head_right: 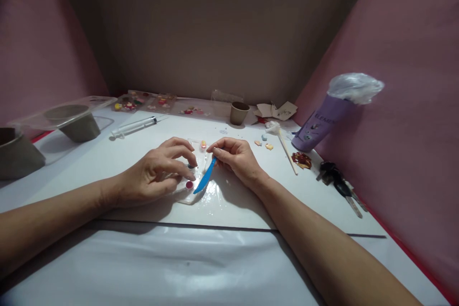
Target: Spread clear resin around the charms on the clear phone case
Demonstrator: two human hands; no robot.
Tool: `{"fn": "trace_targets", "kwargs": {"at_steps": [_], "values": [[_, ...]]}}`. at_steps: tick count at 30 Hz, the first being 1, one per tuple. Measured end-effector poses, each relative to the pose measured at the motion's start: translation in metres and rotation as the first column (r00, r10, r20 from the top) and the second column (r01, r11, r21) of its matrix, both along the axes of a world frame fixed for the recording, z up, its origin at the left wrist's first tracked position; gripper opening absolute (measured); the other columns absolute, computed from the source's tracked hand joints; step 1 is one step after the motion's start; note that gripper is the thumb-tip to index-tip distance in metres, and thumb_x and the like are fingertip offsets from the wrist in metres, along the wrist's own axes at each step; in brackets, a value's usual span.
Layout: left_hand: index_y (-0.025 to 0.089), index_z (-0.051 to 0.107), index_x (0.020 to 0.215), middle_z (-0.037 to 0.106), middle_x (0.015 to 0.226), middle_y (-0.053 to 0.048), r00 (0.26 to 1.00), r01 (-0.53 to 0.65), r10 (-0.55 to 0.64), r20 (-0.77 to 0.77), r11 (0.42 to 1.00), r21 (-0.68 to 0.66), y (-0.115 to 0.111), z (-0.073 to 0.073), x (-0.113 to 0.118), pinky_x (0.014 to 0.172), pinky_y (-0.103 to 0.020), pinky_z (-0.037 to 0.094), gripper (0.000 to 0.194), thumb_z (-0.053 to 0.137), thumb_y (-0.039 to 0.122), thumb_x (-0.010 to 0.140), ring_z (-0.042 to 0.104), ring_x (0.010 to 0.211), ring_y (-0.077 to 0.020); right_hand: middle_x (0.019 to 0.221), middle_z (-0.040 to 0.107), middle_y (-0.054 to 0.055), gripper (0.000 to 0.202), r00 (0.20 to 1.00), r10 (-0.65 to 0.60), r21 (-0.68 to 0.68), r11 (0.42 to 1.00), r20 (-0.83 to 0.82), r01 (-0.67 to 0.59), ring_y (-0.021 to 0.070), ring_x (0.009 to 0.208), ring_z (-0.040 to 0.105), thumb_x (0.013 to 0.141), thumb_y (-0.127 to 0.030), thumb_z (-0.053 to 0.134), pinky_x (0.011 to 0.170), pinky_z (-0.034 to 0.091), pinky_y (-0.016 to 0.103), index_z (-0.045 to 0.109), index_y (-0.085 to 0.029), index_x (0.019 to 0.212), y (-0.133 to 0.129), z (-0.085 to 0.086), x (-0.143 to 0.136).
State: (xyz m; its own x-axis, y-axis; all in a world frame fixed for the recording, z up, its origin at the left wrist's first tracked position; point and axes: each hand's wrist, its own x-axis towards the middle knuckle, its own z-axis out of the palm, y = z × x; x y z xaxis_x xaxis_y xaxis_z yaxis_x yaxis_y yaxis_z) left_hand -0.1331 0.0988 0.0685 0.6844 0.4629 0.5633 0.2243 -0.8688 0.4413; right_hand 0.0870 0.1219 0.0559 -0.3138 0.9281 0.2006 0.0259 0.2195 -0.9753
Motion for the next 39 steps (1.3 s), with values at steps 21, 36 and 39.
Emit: {"fn": "trace_targets", "kwargs": {"at_steps": [21, 36, 39], "values": [[0.014, 0.073, 0.084, 0.064, 0.087, -0.008, 1.0, -0.021, 0.021, -0.014, 1.0, 0.001, -0.0006, 0.0019, 0.0016, 0.092, -0.042, 0.04, 0.025, 0.051, 0.006, 0.074, 0.048, 0.101, -0.025, 0.059, 0.057, -0.002, 0.017, 0.997, -0.032, 0.03, 0.999, -0.066, 0.034, 0.0055, 0.047, 0.044, 0.075, -0.032, 0.07, 0.041, 0.028, 0.018, 0.069, -0.016, 0.079, 0.0009, -0.0032, -0.0018], [0.014, 0.071, 0.084, 0.063, 0.087, -0.007, 0.999, -0.009, 0.01, -0.035, 1.0, 0.023, 0.0005, 0.0012, 0.003, 0.089, -0.042, 0.04, 0.026, 0.049, 0.004, 0.074, 0.05, 0.095, -0.0228, 0.058, 0.056, -0.002, 0.015, 0.998, -0.034, 0.035, 0.999, -0.056, 0.036, 0.0053, 0.046, 0.042, 0.076, -0.031, 0.069, 0.041, 0.027, 0.019, 0.069, -0.017, 0.08, 0.0002, -0.0033, -0.0031], [0.014, 0.071, 0.083, 0.062, 0.086, -0.007, 0.999, -0.005, 0.006, -0.036, 1.0, 0.03, 0.0007, 0.0005, 0.0027, 0.088, -0.042, 0.04, 0.025, 0.05, 0.004, 0.074, 0.051, 0.093, -0.0225, 0.058, 0.056, -0.002, 0.015, 0.998, -0.039, 0.034, 0.999, -0.051, 0.041, 0.0056, 0.047, 0.042, 0.076, -0.032, 0.069, 0.041, 0.028, 0.019, 0.069, -0.017, 0.079, 0.0001, -0.003, -0.0033]]}}
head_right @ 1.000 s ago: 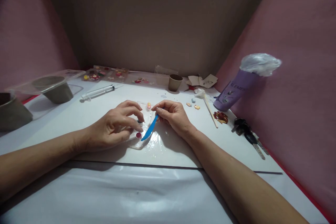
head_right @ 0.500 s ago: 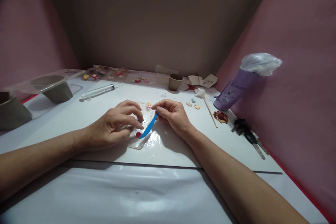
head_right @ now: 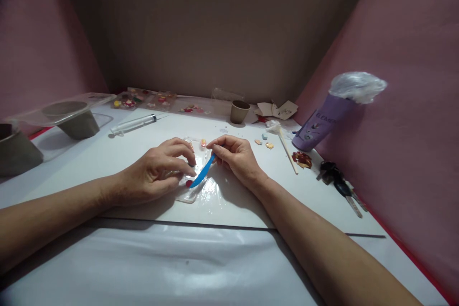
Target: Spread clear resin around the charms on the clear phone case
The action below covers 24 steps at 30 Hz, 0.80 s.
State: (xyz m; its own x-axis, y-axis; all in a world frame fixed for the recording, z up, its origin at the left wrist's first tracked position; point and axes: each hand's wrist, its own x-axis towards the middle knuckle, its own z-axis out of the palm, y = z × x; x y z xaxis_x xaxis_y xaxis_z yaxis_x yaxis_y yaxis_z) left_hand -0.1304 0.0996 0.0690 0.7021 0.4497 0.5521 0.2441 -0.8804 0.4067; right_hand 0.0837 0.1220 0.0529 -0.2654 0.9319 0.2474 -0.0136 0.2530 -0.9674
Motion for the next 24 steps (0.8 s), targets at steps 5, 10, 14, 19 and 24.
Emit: {"fn": "trace_targets", "kwargs": {"at_steps": [5, 10, 14, 19, 24], "values": [[0.015, 0.07, 0.082, 0.062, 0.086, -0.007, 1.0, -0.005, 0.005, 0.0, 1.0, 0.003, -0.0008, -0.0004, -0.0002, 0.087, -0.041, 0.04, 0.022, 0.05, 0.007, 0.077, 0.051, 0.092, -0.0222, 0.058, 0.056, -0.003, 0.015, 1.0, 0.011, -0.001, 1.0, -0.001, -0.011, 0.0051, 0.046, 0.042, 0.076, -0.031, 0.069, 0.041, 0.028, 0.019, 0.069, -0.017, 0.08, -0.0008, -0.0001, -0.0005], [0.017, 0.069, 0.082, 0.062, 0.086, -0.006, 1.0, -0.009, 0.009, -0.018, 1.0, 0.002, -0.0014, 0.0006, 0.0005, 0.087, -0.041, 0.041, 0.02, 0.051, 0.009, 0.079, 0.051, 0.093, -0.0216, 0.059, 0.057, -0.002, 0.015, 1.0, 0.018, 0.011, 1.0, 0.016, -0.018, 0.0053, 0.047, 0.044, 0.075, -0.031, 0.069, 0.041, 0.029, 0.019, 0.069, -0.017, 0.08, -0.0023, 0.0004, -0.0013], [0.019, 0.068, 0.082, 0.062, 0.087, -0.005, 1.0, -0.013, 0.013, -0.025, 1.0, 0.0, -0.0014, 0.0006, 0.0, 0.087, -0.04, 0.041, 0.019, 0.052, 0.009, 0.078, 0.051, 0.093, -0.0213, 0.058, 0.056, -0.003, 0.016, 0.999, 0.018, 0.011, 1.0, 0.03, -0.019, 0.0054, 0.046, 0.043, 0.076, -0.032, 0.068, 0.041, 0.028, 0.019, 0.069, -0.016, 0.079, -0.0028, 0.0007, -0.0016], [0.02, 0.067, 0.082, 0.062, 0.088, -0.005, 0.999, -0.022, 0.022, -0.037, 1.0, -0.006, -0.0012, -0.0002, -0.0001, 0.087, -0.04, 0.041, 0.02, 0.052, 0.009, 0.078, 0.051, 0.094, -0.0211, 0.058, 0.056, -0.002, 0.017, 1.0, 0.009, 0.017, 1.0, 0.027, -0.009, 0.0057, 0.046, 0.043, 0.075, -0.033, 0.069, 0.04, 0.027, 0.019, 0.068, -0.016, 0.08, -0.0025, 0.0, -0.0017], [0.019, 0.068, 0.082, 0.061, 0.087, -0.005, 0.999, -0.025, 0.024, -0.047, 1.0, -0.006, -0.0023, 0.0004, -0.0001, 0.087, -0.04, 0.04, 0.019, 0.052, 0.01, 0.079, 0.051, 0.093, -0.0211, 0.059, 0.057, -0.002, 0.017, 0.999, 0.014, 0.018, 1.0, 0.029, -0.015, 0.0054, 0.047, 0.043, 0.076, -0.033, 0.068, 0.041, 0.029, 0.019, 0.068, -0.016, 0.08, -0.0019, -0.0006, -0.0012]]}}
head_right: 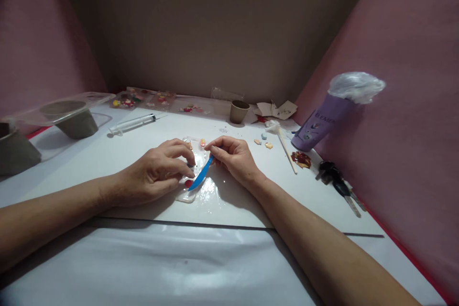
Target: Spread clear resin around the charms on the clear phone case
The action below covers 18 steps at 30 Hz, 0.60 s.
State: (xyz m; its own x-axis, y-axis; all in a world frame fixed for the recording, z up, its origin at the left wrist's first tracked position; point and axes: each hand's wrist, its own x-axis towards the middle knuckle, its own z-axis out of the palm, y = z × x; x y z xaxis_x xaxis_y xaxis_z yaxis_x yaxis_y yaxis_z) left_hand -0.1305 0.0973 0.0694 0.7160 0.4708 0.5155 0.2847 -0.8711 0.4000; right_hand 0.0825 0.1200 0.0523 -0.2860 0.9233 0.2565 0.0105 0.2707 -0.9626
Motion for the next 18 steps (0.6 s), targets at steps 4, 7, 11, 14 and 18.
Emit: {"fn": "trace_targets", "kwargs": {"at_steps": [4, 7, 11, 14, 18], "values": [[0.019, 0.068, 0.082, 0.061, 0.087, -0.006, 1.0, 0.001, -0.001, 0.0, 1.0, 0.005, 0.0003, -0.0004, -0.0003, 0.087, -0.04, 0.041, 0.019, 0.052, 0.01, 0.078, 0.051, 0.093, -0.0213, 0.06, 0.057, -0.003, 0.017, 1.0, 0.002, 0.005, 1.0, -0.002, -0.002, 0.0052, 0.046, 0.042, 0.076, -0.033, 0.068, 0.041, 0.029, 0.019, 0.068, -0.016, 0.081, 0.0005, -0.0002, 0.0004], [0.019, 0.068, 0.082, 0.061, 0.087, -0.006, 1.0, 0.004, -0.004, 0.003, 1.0, 0.009, 0.001, -0.0006, 0.0, 0.086, -0.04, 0.041, 0.019, 0.052, 0.01, 0.079, 0.051, 0.093, -0.0212, 0.06, 0.057, -0.003, 0.016, 1.0, 0.002, 0.008, 1.0, 0.001, -0.002, 0.0055, 0.047, 0.044, 0.076, -0.032, 0.068, 0.042, 0.03, 0.019, 0.068, -0.017, 0.08, 0.0002, 0.0, 0.0], [0.019, 0.068, 0.082, 0.061, 0.086, -0.006, 1.0, 0.006, -0.006, -0.002, 1.0, 0.013, 0.0011, 0.0002, 0.0005, 0.086, -0.041, 0.041, 0.018, 0.052, 0.011, 0.08, 0.051, 0.092, -0.0214, 0.06, 0.057, -0.002, 0.016, 1.0, -0.01, -0.005, 1.0, 0.004, 0.01, 0.0057, 0.047, 0.044, 0.076, -0.033, 0.068, 0.041, 0.029, 0.019, 0.068, -0.017, 0.08, -0.0008, 0.0006, -0.0005], [0.019, 0.068, 0.082, 0.061, 0.086, -0.006, 1.0, 0.007, -0.007, 0.003, 1.0, 0.012, 0.001, 0.0004, 0.0003, 0.086, -0.041, 0.041, 0.018, 0.052, 0.011, 0.08, 0.051, 0.093, -0.0215, 0.059, 0.057, -0.002, 0.015, 1.0, -0.012, -0.011, 1.0, 0.005, 0.012, 0.0059, 0.047, 0.044, 0.076, -0.032, 0.068, 0.04, 0.027, 0.019, 0.069, -0.017, 0.079, -0.0011, 0.0011, -0.0006], [0.019, 0.067, 0.082, 0.061, 0.087, -0.005, 1.0, 0.003, -0.003, 0.0, 1.0, 0.007, 0.0012, -0.0003, 0.0001, 0.087, -0.041, 0.041, 0.018, 0.052, 0.011, 0.08, 0.05, 0.093, -0.0213, 0.058, 0.056, -0.003, 0.016, 1.0, -0.015, -0.009, 1.0, 0.008, 0.015, 0.006, 0.047, 0.043, 0.075, -0.033, 0.069, 0.04, 0.027, 0.019, 0.069, -0.018, 0.079, -0.0013, 0.0015, -0.0009]]}}
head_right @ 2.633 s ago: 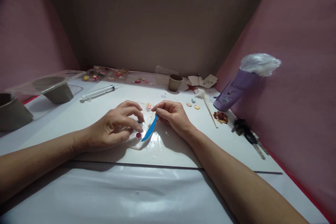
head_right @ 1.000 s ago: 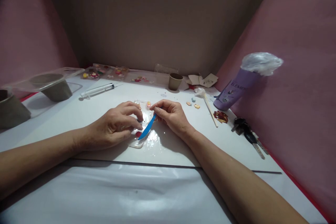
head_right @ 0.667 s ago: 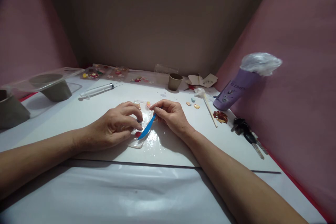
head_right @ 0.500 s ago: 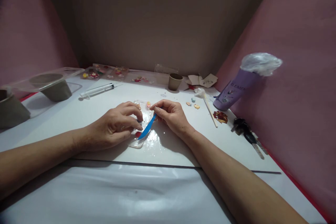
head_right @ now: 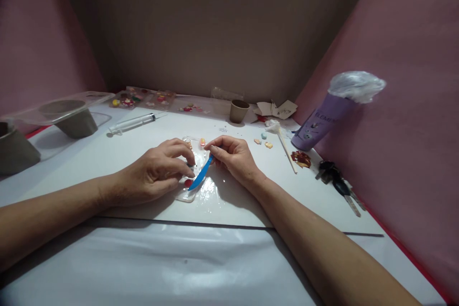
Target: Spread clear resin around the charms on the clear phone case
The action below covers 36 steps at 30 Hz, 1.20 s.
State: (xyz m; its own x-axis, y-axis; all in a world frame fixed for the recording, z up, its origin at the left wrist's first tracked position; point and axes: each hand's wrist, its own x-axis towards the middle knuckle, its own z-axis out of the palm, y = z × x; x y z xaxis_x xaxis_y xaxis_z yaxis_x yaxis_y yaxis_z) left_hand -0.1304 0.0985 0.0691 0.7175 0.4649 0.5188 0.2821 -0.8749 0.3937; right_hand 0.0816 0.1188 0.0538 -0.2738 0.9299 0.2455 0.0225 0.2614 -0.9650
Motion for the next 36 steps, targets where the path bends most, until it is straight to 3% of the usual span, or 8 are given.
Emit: {"fn": "trace_targets", "kwargs": {"at_steps": [24, 36], "values": [[0.019, 0.067, 0.081, 0.061, 0.089, -0.005, 1.0, 0.012, -0.012, -0.017, 1.0, 0.008, 0.0005, -0.0016, -0.0001, 0.087, -0.039, 0.04, 0.015, 0.054, 0.011, 0.08, 0.05, 0.096, -0.0214, 0.063, 0.06, -0.001, 0.017, 1.0, 0.017, 0.016, 1.0, 0.011, -0.018, 0.0079, 0.052, 0.049, 0.074, -0.034, 0.07, 0.048, 0.037, 0.021, 0.069, -0.018, 0.077, -0.0005, -0.0002, -0.0009], [0.019, 0.067, 0.082, 0.061, 0.09, -0.005, 0.999, 0.014, -0.012, -0.04, 0.999, 0.039, 0.0019, -0.0046, -0.0012, 0.091, -0.04, 0.039, 0.014, 0.057, 0.011, 0.08, 0.051, 0.093, -0.0202, 0.063, 0.06, -0.001, 0.019, 0.998, 0.012, 0.038, 0.999, 0.054, -0.015, 0.0075, 0.051, 0.048, 0.075, -0.036, 0.069, 0.047, 0.036, 0.021, 0.069, -0.018, 0.078, -0.0008, -0.0004, -0.0011]]}}
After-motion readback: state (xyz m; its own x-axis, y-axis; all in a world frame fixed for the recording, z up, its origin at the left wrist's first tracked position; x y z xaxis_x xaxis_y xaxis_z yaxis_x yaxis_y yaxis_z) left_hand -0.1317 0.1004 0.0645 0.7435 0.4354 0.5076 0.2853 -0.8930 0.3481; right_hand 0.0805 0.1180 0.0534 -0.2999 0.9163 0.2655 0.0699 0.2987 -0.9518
